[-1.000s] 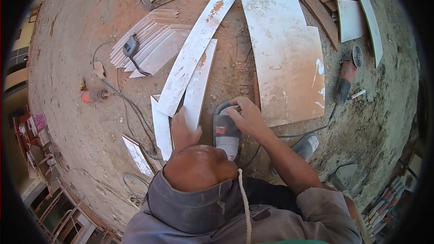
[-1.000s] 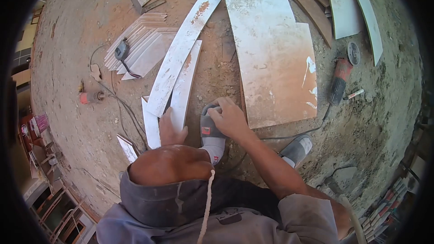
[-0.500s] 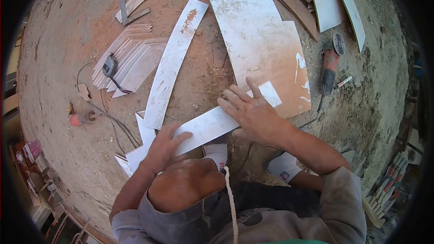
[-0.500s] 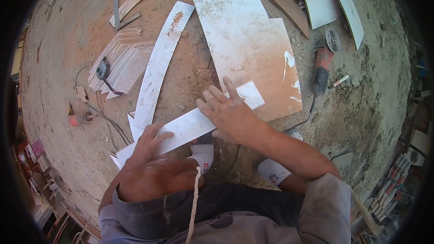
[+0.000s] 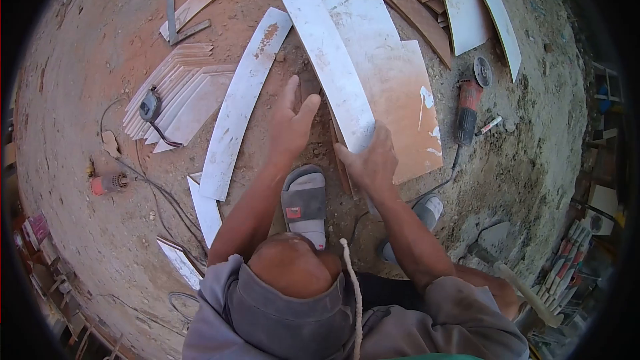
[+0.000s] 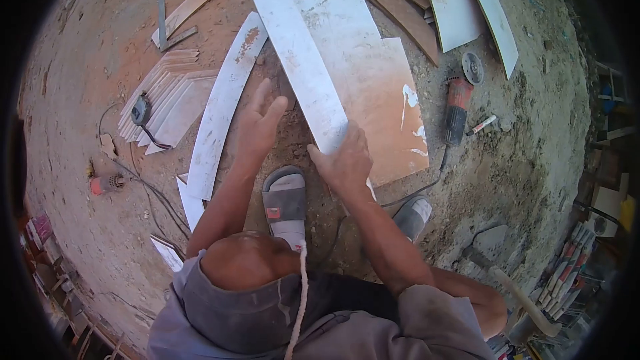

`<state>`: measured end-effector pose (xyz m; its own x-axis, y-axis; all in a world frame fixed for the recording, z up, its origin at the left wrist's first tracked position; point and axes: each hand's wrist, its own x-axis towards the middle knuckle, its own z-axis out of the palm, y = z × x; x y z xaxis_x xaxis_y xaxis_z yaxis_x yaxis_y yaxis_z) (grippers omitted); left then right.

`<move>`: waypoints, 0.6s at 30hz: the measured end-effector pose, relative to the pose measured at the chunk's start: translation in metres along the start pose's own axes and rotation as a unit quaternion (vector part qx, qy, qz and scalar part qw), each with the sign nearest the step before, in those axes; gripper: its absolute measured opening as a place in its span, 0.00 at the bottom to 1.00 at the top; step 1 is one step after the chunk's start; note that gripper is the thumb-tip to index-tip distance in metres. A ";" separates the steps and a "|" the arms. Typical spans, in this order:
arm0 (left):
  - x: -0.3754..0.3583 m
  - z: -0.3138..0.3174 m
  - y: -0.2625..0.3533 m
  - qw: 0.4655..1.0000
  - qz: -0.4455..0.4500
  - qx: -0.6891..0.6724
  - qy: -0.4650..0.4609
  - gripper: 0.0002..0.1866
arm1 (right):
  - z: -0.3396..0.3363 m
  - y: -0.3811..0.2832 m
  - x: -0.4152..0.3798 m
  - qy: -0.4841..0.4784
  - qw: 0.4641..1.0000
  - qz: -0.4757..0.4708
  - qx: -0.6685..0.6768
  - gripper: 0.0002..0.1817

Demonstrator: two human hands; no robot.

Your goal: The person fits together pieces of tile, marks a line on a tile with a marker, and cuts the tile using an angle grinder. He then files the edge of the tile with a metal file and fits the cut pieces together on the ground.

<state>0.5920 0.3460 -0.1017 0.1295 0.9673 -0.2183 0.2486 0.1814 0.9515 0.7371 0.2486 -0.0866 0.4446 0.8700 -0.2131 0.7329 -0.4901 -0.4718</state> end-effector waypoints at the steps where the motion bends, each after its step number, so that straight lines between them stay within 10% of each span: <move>1: 0.003 0.010 -0.013 1.000 -0.002 -0.005 0.004 0.35 | 0.004 -0.001 0.000 0.016 1.000 0.023 0.007 0.45; 18: 0.030 0.043 -0.028 0.986 0.033 0.163 -0.010 0.29 | 0.041 0.004 0.012 0.082 0.996 -0.004 -0.046 0.45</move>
<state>0.6307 0.3626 -0.1440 0.1738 0.9706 -0.1664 0.5333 0.0492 0.8445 0.7245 0.2596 -0.1261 0.5109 0.8573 -0.0641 0.7776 -0.4926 -0.3907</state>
